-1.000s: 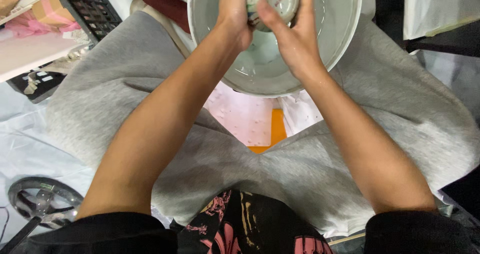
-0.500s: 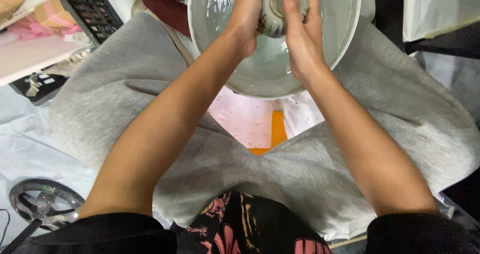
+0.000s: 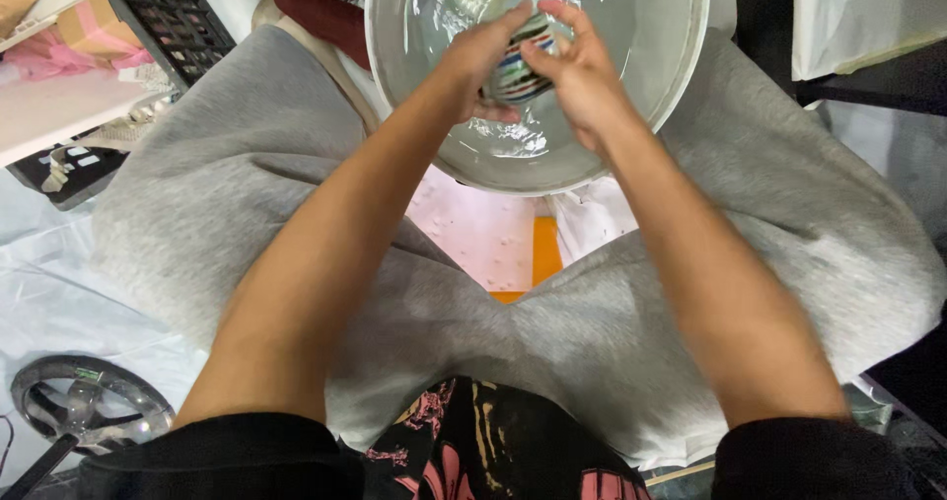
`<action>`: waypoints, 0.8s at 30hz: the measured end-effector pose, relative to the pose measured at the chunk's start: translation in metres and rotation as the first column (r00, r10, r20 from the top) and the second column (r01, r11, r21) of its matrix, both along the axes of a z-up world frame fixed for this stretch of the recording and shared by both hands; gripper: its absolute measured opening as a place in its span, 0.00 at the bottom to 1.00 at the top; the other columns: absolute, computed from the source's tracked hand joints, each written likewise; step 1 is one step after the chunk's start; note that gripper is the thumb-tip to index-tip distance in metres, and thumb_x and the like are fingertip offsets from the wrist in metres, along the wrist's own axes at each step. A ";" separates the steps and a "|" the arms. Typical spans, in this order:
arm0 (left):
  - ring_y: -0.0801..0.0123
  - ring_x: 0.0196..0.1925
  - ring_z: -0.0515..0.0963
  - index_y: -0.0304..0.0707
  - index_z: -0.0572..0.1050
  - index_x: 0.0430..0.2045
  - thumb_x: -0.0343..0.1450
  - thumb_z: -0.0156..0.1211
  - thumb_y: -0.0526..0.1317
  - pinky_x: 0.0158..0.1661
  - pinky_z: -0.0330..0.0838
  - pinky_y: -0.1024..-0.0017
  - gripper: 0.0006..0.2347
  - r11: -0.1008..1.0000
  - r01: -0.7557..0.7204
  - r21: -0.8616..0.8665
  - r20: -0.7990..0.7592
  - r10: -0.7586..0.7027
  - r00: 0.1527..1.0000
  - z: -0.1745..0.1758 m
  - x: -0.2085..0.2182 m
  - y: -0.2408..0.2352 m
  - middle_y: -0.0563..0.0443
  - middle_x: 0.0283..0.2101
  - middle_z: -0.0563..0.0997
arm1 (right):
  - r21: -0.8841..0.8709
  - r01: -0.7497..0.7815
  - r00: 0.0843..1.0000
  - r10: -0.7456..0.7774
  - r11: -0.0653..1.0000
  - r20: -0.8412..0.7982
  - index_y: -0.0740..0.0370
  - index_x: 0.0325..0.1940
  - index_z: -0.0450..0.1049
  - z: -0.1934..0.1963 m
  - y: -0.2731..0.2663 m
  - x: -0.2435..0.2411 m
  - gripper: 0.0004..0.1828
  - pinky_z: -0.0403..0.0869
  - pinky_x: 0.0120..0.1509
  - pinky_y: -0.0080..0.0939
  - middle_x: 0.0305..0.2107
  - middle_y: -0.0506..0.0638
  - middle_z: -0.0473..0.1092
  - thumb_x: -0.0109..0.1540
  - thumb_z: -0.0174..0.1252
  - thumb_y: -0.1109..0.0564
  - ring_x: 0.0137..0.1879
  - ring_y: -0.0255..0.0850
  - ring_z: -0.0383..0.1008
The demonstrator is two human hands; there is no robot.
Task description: The person washes several ceramic mugs and a small glass by hand in a white bucket of water. They scrub the interior and exterior of each item, rinse them, and place them on a nearby shelf.
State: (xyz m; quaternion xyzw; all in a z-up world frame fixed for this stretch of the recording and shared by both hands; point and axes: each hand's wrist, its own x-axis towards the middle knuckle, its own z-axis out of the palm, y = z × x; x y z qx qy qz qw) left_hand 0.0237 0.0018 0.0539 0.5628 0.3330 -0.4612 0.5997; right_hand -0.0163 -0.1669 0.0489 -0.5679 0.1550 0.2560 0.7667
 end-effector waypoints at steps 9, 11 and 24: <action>0.40 0.52 0.83 0.33 0.70 0.57 0.61 0.63 0.70 0.49 0.76 0.35 0.40 0.954 0.170 0.247 -0.040 -0.165 0.985 -0.060 0.009 -0.007 0.32 0.54 0.79 | -0.494 -0.338 0.922 0.388 0.801 -0.001 0.62 0.51 0.76 -0.017 0.014 -0.019 0.14 0.75 0.59 0.42 0.42 0.53 0.80 0.61 0.64 0.64 0.48 0.39 0.80; 0.39 0.52 0.83 0.32 0.70 0.55 0.61 0.65 0.65 0.48 0.77 0.35 0.37 0.942 0.213 0.261 -0.020 -0.215 0.976 -0.072 0.008 -0.003 0.33 0.54 0.78 | -0.703 -0.407 0.836 0.547 0.583 -0.030 0.60 0.49 0.78 -0.012 0.021 -0.020 0.11 0.69 0.62 0.48 0.38 0.53 0.80 0.61 0.63 0.62 0.48 0.43 0.79; 0.50 0.60 0.77 0.35 0.76 0.51 0.67 0.64 0.49 0.57 0.72 0.57 0.22 0.380 0.711 0.591 -0.073 -0.853 0.517 -0.083 -0.015 -0.007 0.40 0.57 0.77 | -0.818 -0.552 0.531 0.824 0.161 -0.196 0.50 0.55 0.79 -0.022 0.014 -0.032 0.19 0.72 0.56 0.57 0.43 0.60 0.76 0.61 0.54 0.62 0.52 0.57 0.75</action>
